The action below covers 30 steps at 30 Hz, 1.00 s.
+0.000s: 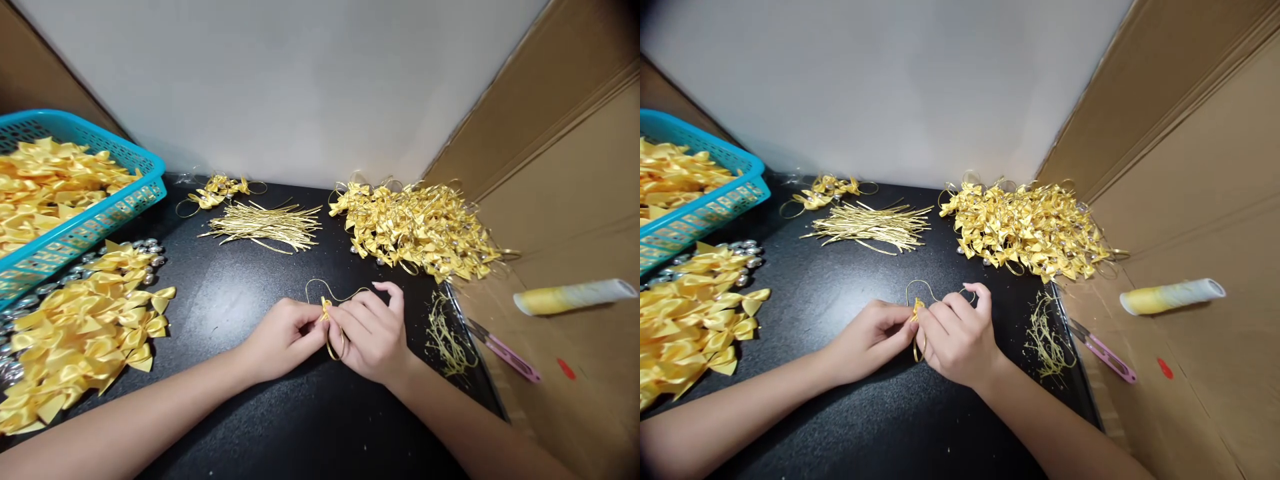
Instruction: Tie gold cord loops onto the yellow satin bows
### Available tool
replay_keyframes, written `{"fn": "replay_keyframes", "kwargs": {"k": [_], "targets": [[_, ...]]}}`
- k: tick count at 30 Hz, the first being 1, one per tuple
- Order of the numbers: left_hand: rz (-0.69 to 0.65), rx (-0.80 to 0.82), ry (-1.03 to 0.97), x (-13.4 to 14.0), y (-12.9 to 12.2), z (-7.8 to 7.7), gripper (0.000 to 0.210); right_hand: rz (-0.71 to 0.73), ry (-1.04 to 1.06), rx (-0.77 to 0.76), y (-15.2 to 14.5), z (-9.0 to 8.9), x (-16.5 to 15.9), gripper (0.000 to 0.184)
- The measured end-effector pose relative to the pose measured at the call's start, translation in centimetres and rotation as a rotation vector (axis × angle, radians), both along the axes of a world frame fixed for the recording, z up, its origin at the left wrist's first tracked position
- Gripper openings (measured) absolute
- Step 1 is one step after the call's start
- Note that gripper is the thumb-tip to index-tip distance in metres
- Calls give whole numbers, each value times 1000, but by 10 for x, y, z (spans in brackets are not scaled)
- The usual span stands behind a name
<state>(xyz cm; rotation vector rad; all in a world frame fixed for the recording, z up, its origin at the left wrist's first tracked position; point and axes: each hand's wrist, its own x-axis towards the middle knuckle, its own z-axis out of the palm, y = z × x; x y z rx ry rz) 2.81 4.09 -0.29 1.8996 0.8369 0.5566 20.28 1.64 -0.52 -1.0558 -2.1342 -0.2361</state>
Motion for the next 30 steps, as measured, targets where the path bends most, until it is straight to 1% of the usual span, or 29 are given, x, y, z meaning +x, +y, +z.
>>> {"fn": "replay_keyframes", "kwargs": {"k": [2,7,13,17,19,22,26,28,30], "targets": [[2,3,8,0,1,0,35,1,67,-64,1,1,-1,7],[-9,-42,-22,-1,3,1,34,-26,240,-244,4,4,-2,13],[9,-45,-55,-4,5,-1,36,-48,331,-336,4,5,-2,15],[-3,-24,-72,-5,5,-1,35,-25,370,-400,5,6,-1,14],[-14,-20,-82,-4,4,0,34,-15,364,-403,5,6,-1,12],[-9,-12,-82,-4,4,0,35,-8,312,-364,4,5,1,10],[-8,36,-71,-3,4,-1,35,23,134,-298,3,4,4,13],[-18,57,-73,-3,5,0,34,57,64,-324,4,4,4,18],[-19,78,-70,-3,5,0,33,81,67,-380,4,4,4,22]]}}
